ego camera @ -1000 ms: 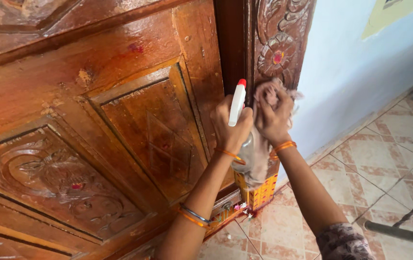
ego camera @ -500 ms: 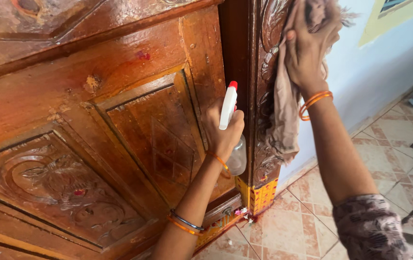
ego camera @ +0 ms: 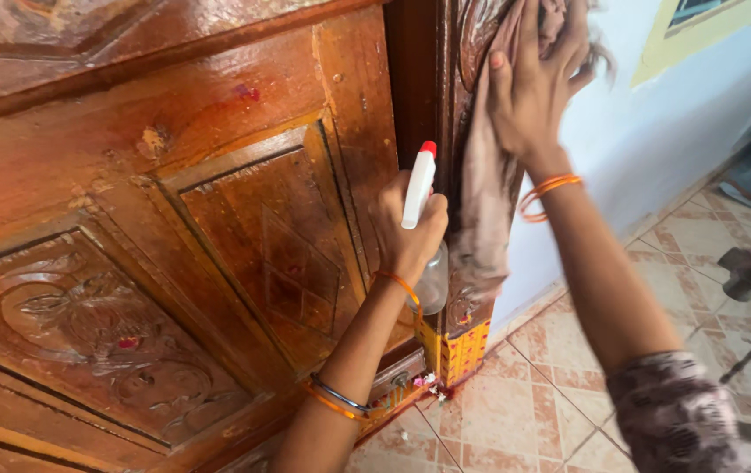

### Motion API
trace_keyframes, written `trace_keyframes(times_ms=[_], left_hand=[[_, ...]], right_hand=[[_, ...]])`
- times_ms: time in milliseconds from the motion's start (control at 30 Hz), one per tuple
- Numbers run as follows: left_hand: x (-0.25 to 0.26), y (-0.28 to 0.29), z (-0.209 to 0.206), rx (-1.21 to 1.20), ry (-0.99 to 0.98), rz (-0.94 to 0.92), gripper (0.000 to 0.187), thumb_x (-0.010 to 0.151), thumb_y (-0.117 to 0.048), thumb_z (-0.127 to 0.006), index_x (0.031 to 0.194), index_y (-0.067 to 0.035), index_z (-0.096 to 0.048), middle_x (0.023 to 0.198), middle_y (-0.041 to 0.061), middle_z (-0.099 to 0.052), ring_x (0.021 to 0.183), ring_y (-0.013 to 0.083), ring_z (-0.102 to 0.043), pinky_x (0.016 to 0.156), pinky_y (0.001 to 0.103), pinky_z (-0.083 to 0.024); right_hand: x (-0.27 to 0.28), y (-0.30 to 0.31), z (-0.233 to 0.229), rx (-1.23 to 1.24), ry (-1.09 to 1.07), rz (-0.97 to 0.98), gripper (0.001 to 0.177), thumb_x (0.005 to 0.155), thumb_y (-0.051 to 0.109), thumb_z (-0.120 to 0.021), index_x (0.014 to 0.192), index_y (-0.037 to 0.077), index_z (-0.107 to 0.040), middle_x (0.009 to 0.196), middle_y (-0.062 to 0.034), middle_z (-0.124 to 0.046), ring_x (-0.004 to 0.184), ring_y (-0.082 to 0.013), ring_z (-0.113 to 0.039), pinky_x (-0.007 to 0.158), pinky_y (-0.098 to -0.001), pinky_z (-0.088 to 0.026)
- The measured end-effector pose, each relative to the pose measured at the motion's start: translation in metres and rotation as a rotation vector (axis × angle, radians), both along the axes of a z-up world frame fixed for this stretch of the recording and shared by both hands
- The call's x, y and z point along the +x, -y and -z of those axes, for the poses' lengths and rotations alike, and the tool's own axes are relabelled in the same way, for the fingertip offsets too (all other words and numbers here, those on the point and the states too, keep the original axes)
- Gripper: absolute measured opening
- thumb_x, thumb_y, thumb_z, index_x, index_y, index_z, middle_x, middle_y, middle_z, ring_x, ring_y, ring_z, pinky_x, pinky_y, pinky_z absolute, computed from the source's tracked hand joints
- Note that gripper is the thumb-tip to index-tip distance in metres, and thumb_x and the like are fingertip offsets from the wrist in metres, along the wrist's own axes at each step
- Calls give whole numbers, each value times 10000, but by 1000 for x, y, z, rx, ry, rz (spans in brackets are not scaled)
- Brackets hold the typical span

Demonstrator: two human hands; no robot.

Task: The person cleans a wooden door by spraying a liquid from a white bottle and wiping the surface with a cloth. They systematically clean the carved panels and the door frame, removing visible red stains and dust.

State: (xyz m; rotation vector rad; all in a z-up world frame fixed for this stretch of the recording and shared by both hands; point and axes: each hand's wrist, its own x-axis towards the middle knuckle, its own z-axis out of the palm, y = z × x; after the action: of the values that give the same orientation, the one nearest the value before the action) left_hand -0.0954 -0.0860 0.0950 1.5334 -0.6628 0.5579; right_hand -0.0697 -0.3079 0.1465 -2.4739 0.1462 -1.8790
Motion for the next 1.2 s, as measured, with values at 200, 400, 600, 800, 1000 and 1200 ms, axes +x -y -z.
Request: trace_keyframes(times_ms=[200,400,600,800,1000,1200], left_hand=[[-5,-3,-10,-2,-4,-10,92,719,-85,-614,750,-2,-639,628,151,-643,568,278,-679,573,377,-526],[2,-4,-4,-12,11,-18,109,725,-85,-618,773,6,-655,653,149,-656,588,267,-681,582,372,-525],[14,-1,3,-1,40,-21,117,732,-73,-620,791,14,-672,654,139,-654,586,242,-678,585,358,-515],[28,1,16,-76,77,33,182,737,-64,-622,882,14,-700,709,110,-682,649,192,-693,609,331,-538],[23,-8,19,-46,-9,4,90,734,-47,-610,784,10,-657,634,112,-622,569,199,-632,567,340,-488],[13,-22,9,-31,-13,-1,94,740,-68,-620,770,15,-651,633,119,-624,567,210,-639,565,350,-483]], right_hand=[[6,-5,-5,-153,-48,-121,468,1152,337,-496,1504,32,-530,1564,-373,-296,1427,-538,-298,1196,-674,-218],[-15,25,-39,133,36,-72,292,1122,283,-543,1299,86,-667,1368,-318,-472,1317,-539,-421,1086,-764,-231],[-18,16,-39,-315,59,-242,246,1021,184,-710,1199,15,-731,1420,-380,-387,1273,-532,-437,1046,-664,-313],[-27,26,-34,-214,133,-134,310,1086,225,-758,1329,34,-743,1392,-282,-460,1261,-471,-458,1100,-606,-306],[-28,18,-11,-96,141,-168,274,1065,134,-715,1298,-9,-741,1375,-280,-477,1303,-450,-475,1157,-547,-365],[-13,-23,23,-24,117,-328,318,1011,97,-704,1274,-77,-664,1398,-290,-484,1298,-452,-500,1095,-501,-424]])
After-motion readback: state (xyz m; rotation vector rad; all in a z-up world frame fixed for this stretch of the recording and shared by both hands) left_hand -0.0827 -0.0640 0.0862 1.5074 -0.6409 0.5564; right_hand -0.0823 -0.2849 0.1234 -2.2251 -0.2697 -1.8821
